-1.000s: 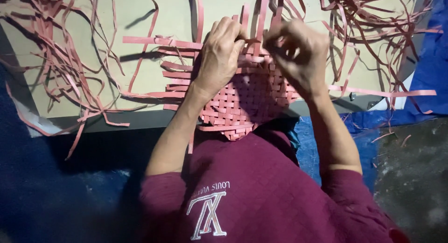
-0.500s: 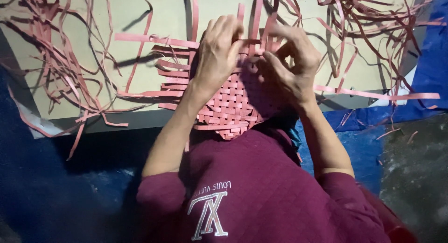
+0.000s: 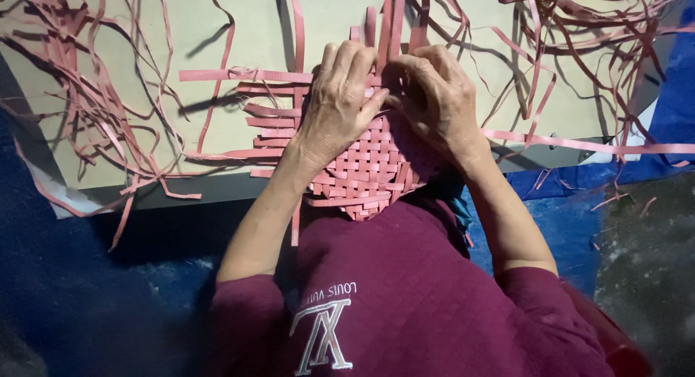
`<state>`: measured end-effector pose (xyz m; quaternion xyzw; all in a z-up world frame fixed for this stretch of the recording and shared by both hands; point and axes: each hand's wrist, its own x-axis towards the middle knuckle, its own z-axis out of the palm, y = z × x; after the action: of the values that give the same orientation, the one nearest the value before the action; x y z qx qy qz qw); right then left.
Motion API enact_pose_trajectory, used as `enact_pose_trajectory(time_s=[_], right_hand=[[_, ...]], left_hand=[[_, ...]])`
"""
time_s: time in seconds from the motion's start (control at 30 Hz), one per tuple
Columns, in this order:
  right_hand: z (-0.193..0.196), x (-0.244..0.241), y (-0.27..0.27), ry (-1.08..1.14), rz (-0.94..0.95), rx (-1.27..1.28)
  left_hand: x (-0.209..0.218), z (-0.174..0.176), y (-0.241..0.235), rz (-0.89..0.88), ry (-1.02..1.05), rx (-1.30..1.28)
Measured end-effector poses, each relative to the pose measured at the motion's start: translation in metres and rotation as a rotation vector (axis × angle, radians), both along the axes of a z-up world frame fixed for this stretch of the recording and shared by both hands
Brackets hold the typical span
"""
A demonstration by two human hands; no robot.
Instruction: The person weaves pink plastic strips by hand on a flat work surface, interlacing them in an over-under pattern to form a growing woven mat. The hands repeatedly pull and adjust the strips to tighten the weave.
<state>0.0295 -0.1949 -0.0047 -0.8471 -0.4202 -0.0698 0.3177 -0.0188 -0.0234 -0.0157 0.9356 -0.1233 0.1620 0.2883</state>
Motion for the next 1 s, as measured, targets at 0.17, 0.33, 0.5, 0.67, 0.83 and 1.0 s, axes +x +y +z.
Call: enact_pose_trajectory(time_s=[0.17, 0.33, 0.5, 0.67, 0.83, 1.0], right_hand=[[-0.003, 0.0, 0.0, -0.004, -0.004, -0.002], [0.002, 0.0, 0.003, 0.011, 0.016, 0.027], [0.022, 0.004, 0.001, 0.279, 0.021, 0.306], [0.023, -0.001, -0.013, 0.546, -0.262, 0.66], [0.032, 0.0, -0.017, 0.44, -0.297, 0.397], [0.034, 0.004, -0.025, 0.304, -0.29, 0.219]], left_hand=[[0.0, 0.005, -0.002, 0.005, 0.035, 0.058], [0.001, 0.012, -0.002, 0.013, -0.002, 0.137], [0.001, 0.0, -0.004, 0.024, -0.035, 0.174], [0.0, 0.004, -0.004, 0.002, -0.041, 0.084], [0.003, 0.005, -0.007, -0.021, 0.021, 0.002], [0.007, 0.006, -0.02, 0.1, 0.134, -0.285]])
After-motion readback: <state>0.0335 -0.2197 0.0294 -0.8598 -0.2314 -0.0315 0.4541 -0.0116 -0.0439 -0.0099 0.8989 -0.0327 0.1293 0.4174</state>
